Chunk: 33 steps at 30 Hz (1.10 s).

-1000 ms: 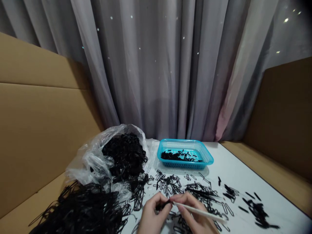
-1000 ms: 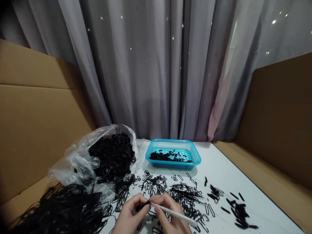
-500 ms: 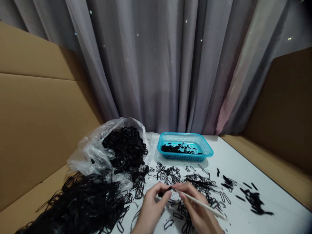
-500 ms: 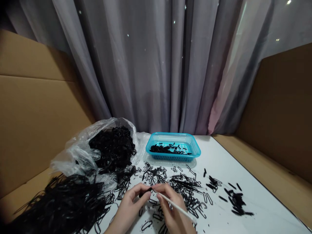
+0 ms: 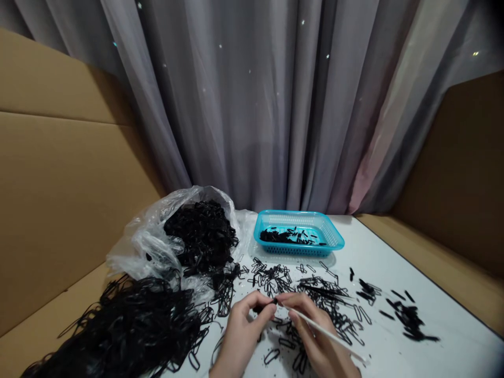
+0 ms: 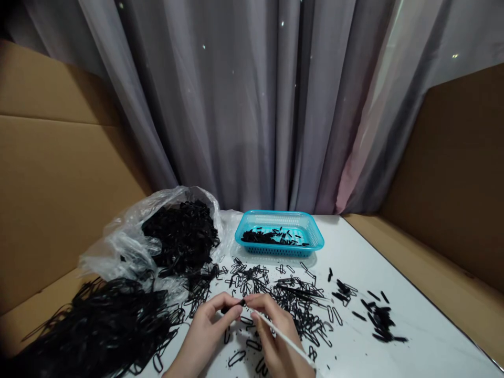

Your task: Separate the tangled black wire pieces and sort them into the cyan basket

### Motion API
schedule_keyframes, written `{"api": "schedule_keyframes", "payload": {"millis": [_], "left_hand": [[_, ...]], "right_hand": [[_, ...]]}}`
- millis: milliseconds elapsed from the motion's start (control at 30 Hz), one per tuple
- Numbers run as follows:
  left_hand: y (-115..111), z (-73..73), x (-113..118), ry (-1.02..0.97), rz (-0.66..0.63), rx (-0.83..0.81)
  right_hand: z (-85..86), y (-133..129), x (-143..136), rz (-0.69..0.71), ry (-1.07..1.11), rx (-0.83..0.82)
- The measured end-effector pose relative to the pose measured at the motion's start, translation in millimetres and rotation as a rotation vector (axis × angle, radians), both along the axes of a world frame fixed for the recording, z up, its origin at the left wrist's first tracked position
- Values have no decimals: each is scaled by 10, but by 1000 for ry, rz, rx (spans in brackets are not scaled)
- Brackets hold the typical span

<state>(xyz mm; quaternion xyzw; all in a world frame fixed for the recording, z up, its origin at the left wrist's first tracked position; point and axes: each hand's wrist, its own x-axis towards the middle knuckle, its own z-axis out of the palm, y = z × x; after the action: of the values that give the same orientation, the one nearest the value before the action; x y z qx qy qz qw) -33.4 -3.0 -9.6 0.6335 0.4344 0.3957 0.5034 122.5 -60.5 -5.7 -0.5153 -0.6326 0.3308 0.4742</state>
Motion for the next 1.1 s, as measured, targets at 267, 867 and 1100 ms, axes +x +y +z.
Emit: {"api": "schedule_keyframes", "payload": {"millis": [267, 867, 1100], "left_hand": [[-31, 24, 8, 29, -15, 6], [20, 62, 20, -142, -43, -100], [7, 97, -8, -161, -117, -115]], "right_hand": [[-27, 17, 11, -21, -21, 57], [90, -3, 58, -43, 44, 42], [107, -13, 51, 47, 159, 24]]}}
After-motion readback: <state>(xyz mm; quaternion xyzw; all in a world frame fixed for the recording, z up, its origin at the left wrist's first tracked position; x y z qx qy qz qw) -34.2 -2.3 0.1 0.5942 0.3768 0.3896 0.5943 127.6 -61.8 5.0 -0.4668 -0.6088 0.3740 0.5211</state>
